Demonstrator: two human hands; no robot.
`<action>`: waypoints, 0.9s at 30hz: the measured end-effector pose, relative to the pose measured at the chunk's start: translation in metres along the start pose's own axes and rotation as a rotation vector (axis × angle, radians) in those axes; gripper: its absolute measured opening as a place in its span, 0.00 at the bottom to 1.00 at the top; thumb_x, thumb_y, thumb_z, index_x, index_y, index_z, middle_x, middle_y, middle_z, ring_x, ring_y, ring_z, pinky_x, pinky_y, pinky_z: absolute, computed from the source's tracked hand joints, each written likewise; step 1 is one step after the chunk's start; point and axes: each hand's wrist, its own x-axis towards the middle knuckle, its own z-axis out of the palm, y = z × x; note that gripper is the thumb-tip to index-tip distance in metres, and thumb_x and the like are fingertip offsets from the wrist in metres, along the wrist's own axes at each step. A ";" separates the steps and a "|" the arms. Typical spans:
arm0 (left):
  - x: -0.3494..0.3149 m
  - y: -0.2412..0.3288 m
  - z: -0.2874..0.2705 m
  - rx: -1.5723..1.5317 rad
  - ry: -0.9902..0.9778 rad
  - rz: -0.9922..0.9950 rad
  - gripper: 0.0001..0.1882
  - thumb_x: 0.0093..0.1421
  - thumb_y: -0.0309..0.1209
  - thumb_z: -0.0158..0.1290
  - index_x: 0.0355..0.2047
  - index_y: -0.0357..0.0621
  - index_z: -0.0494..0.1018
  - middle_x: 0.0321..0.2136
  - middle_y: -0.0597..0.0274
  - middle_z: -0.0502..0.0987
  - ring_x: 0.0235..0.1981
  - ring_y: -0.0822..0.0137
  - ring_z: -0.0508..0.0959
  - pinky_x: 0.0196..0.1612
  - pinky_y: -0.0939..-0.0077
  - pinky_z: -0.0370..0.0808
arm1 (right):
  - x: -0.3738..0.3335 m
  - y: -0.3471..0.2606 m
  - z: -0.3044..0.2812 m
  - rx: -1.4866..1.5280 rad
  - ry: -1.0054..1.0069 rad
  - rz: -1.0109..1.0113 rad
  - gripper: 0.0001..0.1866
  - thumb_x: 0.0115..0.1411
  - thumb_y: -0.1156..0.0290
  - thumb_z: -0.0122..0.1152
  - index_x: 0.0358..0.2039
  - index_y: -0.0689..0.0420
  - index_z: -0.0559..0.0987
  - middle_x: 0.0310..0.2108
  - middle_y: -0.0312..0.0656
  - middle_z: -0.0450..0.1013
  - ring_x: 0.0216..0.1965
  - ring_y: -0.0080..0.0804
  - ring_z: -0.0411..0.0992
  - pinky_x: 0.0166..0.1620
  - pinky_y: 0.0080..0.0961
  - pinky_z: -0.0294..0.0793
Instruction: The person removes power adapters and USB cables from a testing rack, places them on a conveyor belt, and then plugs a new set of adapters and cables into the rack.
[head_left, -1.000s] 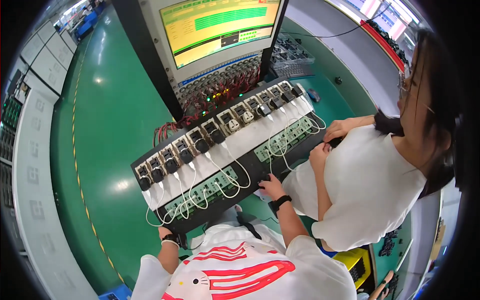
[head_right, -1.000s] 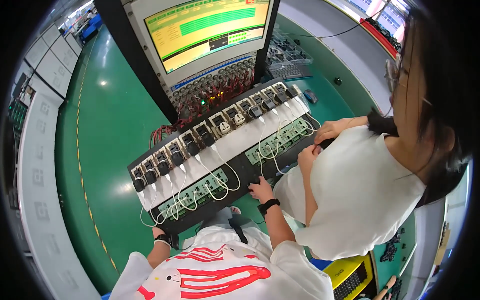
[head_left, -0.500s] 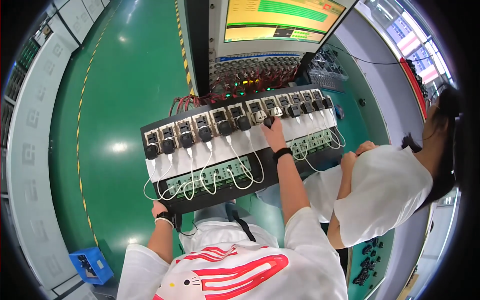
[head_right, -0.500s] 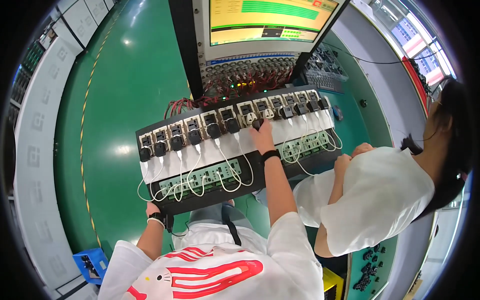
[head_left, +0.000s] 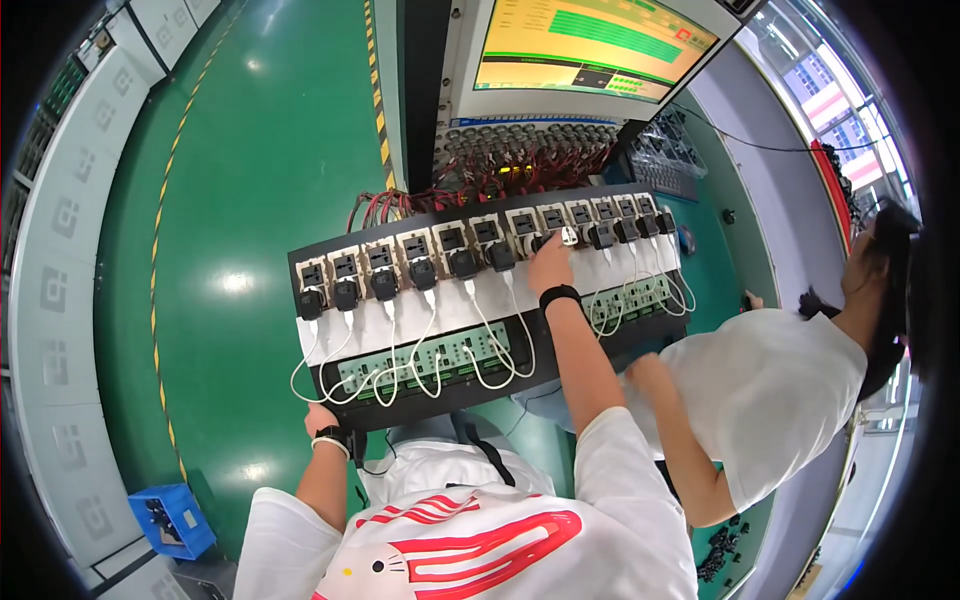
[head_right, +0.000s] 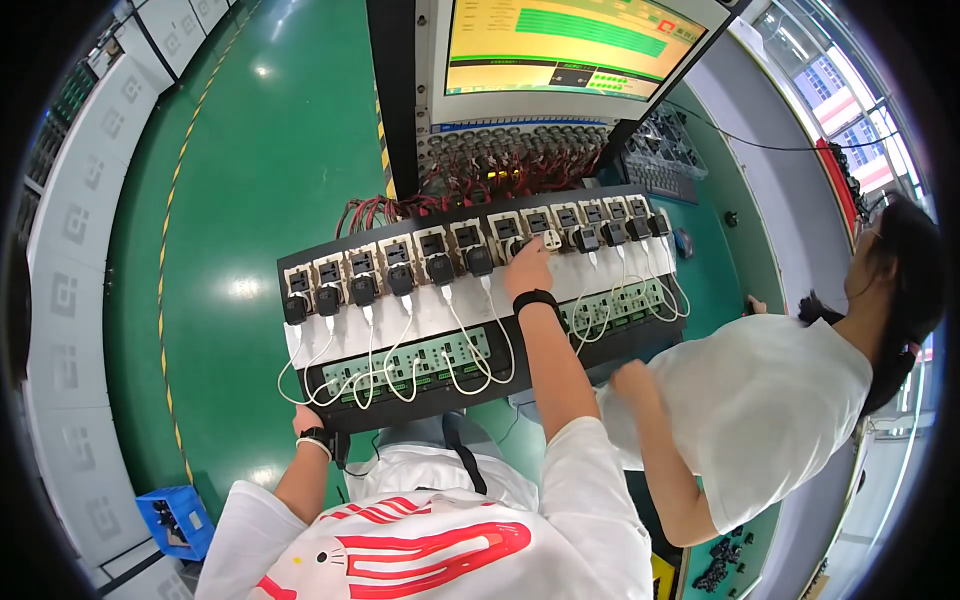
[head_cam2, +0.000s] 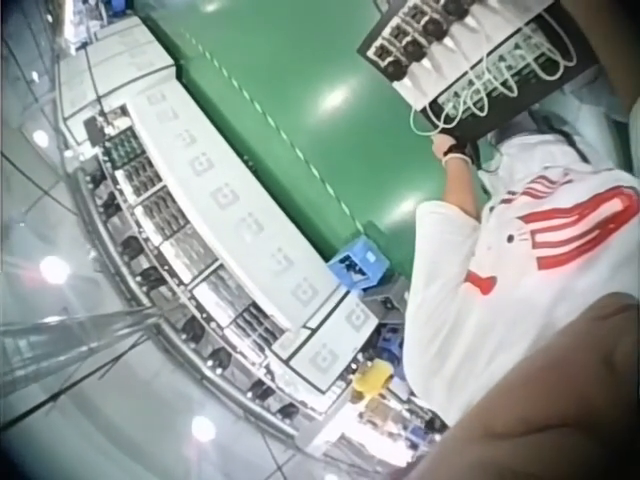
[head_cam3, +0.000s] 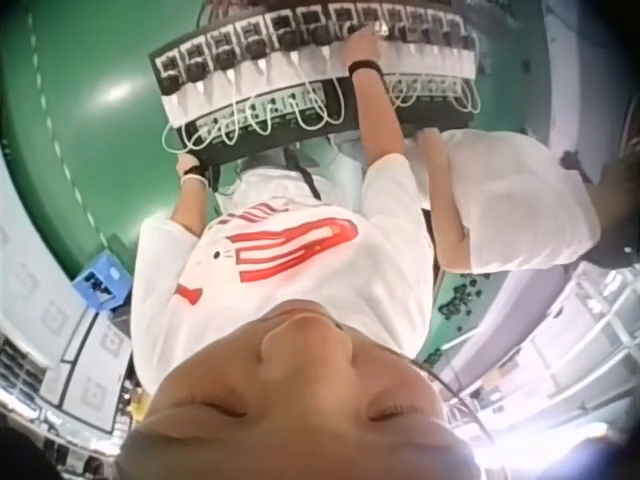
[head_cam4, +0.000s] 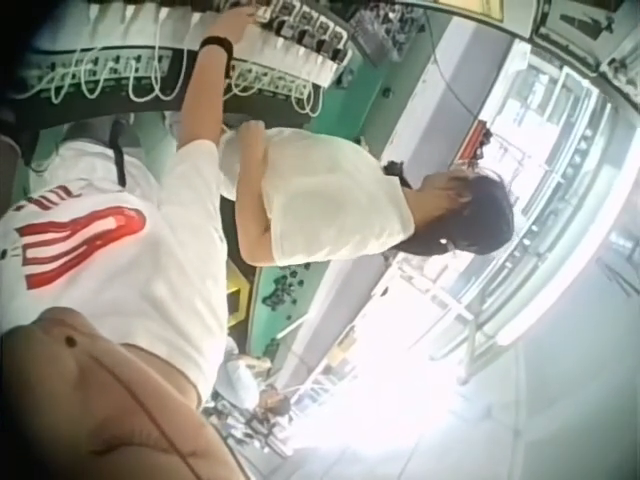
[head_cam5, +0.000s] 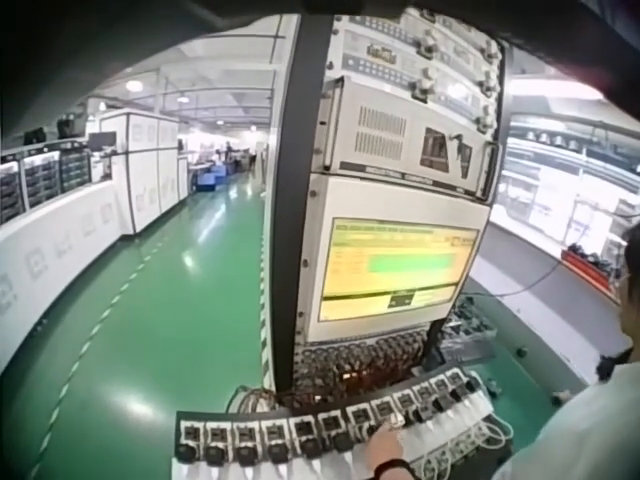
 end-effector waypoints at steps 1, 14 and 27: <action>-0.002 -0.001 0.000 0.029 -0.007 0.046 0.32 0.62 0.49 0.33 0.40 0.28 0.72 0.43 0.32 0.71 0.47 0.36 0.68 0.49 0.53 0.63 | 0.002 0.003 0.000 0.015 -0.040 0.014 0.31 0.57 0.65 0.56 0.54 0.65 0.54 0.47 0.61 0.64 0.43 0.59 0.69 0.43 0.46 0.71; 0.011 -0.006 0.006 0.008 -0.006 0.007 0.34 0.60 0.53 0.34 0.40 0.30 0.73 0.42 0.35 0.73 0.47 0.37 0.69 0.47 0.55 0.65 | 0.029 0.010 0.045 -0.325 0.038 -0.123 0.29 0.52 0.74 0.57 0.49 0.70 0.56 0.46 0.63 0.61 0.42 0.53 0.71 0.43 0.38 0.74; 0.090 -0.051 0.037 -0.266 -0.008 0.171 0.29 0.63 0.48 0.36 0.41 0.30 0.72 0.41 0.41 0.75 0.43 0.45 0.74 0.46 0.63 0.69 | -0.283 0.128 0.068 0.465 0.351 -0.132 0.07 0.53 0.79 0.49 0.34 0.63 0.71 0.28 0.51 0.67 0.30 0.47 0.66 0.35 0.34 0.67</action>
